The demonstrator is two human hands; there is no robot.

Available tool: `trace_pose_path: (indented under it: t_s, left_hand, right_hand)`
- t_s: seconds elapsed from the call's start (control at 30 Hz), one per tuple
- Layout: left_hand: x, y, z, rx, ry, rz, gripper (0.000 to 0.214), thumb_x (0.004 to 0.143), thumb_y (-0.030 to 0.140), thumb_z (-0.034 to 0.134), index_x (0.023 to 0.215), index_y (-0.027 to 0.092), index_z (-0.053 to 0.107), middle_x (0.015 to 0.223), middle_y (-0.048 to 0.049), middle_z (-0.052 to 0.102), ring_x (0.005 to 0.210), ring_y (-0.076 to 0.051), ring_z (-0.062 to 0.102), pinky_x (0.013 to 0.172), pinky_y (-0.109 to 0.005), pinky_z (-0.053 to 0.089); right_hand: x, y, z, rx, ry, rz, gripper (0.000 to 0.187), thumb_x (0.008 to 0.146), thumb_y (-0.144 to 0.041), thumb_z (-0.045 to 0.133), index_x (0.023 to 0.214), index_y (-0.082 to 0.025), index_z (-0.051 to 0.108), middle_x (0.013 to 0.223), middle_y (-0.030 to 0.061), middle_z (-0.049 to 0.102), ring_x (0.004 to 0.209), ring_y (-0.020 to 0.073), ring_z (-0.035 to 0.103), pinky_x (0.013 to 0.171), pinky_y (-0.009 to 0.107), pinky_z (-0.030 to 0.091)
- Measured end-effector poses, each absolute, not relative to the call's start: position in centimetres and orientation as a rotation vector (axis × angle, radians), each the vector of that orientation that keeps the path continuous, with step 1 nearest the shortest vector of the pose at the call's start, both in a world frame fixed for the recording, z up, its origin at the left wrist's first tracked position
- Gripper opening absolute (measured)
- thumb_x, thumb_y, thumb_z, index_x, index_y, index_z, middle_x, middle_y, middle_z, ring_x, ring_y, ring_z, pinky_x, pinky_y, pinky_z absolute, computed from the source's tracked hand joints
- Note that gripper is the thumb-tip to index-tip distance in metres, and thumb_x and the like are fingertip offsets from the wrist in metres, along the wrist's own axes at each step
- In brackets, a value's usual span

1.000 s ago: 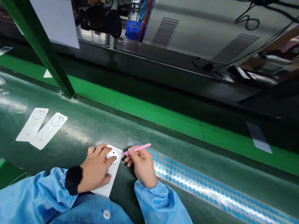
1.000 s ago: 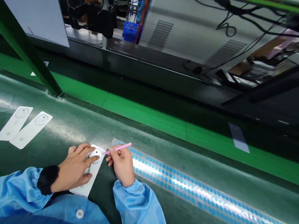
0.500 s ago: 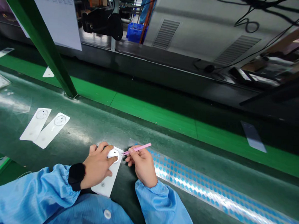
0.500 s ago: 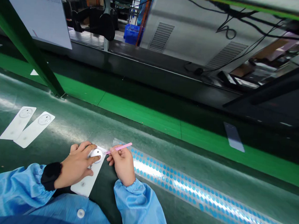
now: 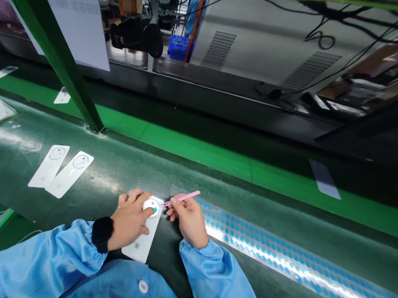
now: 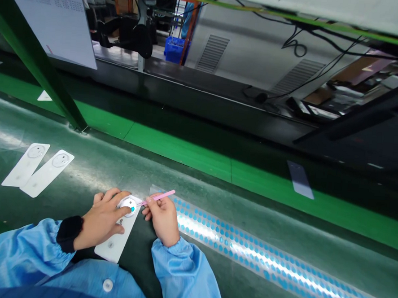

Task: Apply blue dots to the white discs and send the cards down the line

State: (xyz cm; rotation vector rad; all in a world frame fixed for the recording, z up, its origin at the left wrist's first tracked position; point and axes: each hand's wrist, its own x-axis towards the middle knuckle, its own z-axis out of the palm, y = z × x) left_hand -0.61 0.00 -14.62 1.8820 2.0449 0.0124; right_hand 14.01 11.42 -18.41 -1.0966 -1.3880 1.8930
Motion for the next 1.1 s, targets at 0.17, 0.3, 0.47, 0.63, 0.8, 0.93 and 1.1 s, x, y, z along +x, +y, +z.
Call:
trace_pose_path:
  t_s: [0.17, 0.3, 0.47, 0.63, 0.8, 0.93, 1.1]
  left_hand:
    - [-0.3, 1.2, -14.3, 1.879, 1.998, 0.007, 0.052, 0.066, 0.041, 0.079, 0.110, 0.025, 0.054, 0.135, -0.0091, 0.043, 0.121, -0.033, 0.035, 0.087, -0.047, 0.035]
    - [-0.8, 2.9, -14.2, 1.837, 1.967, 0.009, 0.063, 0.060, 0.036, 0.083, 0.111, 0.023, 0.050, 0.121, -0.0087, 0.048, 0.108, -0.029, 0.047, 0.084, -0.040, 0.040]
    - [-5.0, 7.6, -13.0, 1.831, 1.882, 0.234, 0.049, 0.063, 0.015, 0.077, 0.105, 0.021, 0.053, 0.109, -0.0027, 0.050, 0.089, -0.014, 0.056, 0.077, -0.022, 0.045]
    - [-11.5, 16.1, -9.7, 1.935, 2.020, 0.381, 0.034, 0.062, 0.011, 0.073, 0.093, 0.020, 0.059, 0.096, -0.0014, 0.054, 0.101, -0.017, 0.053, 0.085, -0.022, 0.044]
    - [-15.3, 21.4, -5.9, 1.844, 2.398, 0.612, 0.015, 0.068, 0.018, 0.068, 0.083, 0.017, 0.064, 0.114, -0.0080, 0.053, 0.106, -0.026, 0.050, 0.091, -0.039, 0.042]
    - [-16.3, 19.2, -4.9, 1.877, 2.514, 0.827, 0.013, 0.073, 0.025, 0.063, 0.063, 0.017, 0.060, 0.121, -0.0055, 0.055, 0.119, -0.027, 0.041, 0.101, -0.044, 0.035]
    - [-18.1, 10.8, -6.8, 1.912, 2.538, 0.957, 0.021, 0.064, 0.012, 0.048, 0.047, 0.019, 0.038, 0.101, -0.0040, 0.065, 0.119, -0.022, 0.045, 0.107, -0.040, 0.035]
  right_hand:
    - [14.0, 11.5, -17.8, -1.111, -1.335, 1.915, 0.045, 0.059, -0.056, 0.077, 0.070, -0.016, 0.059, 0.049, 0.0003, 0.060, 0.038, 0.0103, 0.050, 0.037, 0.020, 0.039]
    - [14.0, 11.7, -16.8, -1.125, -1.261, 1.949, 0.044, 0.055, -0.055, 0.081, 0.066, -0.017, 0.060, 0.049, 0.0016, 0.059, 0.041, 0.0116, 0.051, 0.037, 0.021, 0.039]
    - [14.6, 12.2, -16.7, -1.095, -1.175, 2.028, 0.042, 0.053, -0.055, 0.082, 0.064, -0.020, 0.062, 0.049, 0.0019, 0.056, 0.043, 0.0128, 0.050, 0.036, 0.022, 0.038]
    - [14.9, 12.6, -19.0, -1.023, -1.175, 2.047, 0.035, 0.059, -0.056, 0.077, 0.063, -0.025, 0.061, 0.050, 0.0014, 0.053, 0.041, 0.0126, 0.049, 0.035, 0.023, 0.037]
    - [14.6, 12.5, -20.1, -1.009, -1.123, 2.037, 0.036, 0.060, -0.058, 0.075, 0.061, -0.026, 0.059, 0.047, -0.0005, 0.050, 0.036, 0.0102, 0.045, 0.032, 0.020, 0.034]
    - [14.5, 12.4, -19.1, -0.987, -1.161, 2.069, 0.036, 0.060, -0.056, 0.077, 0.062, -0.024, 0.060, 0.052, 0.0014, 0.055, 0.041, 0.0127, 0.050, 0.035, 0.022, 0.038]
    - [14.2, 12.6, -17.8, -1.035, -1.147, 2.086, 0.046, 0.048, -0.059, 0.081, 0.059, -0.020, 0.060, 0.049, 0.0009, 0.056, 0.040, 0.0122, 0.050, 0.034, 0.021, 0.038]
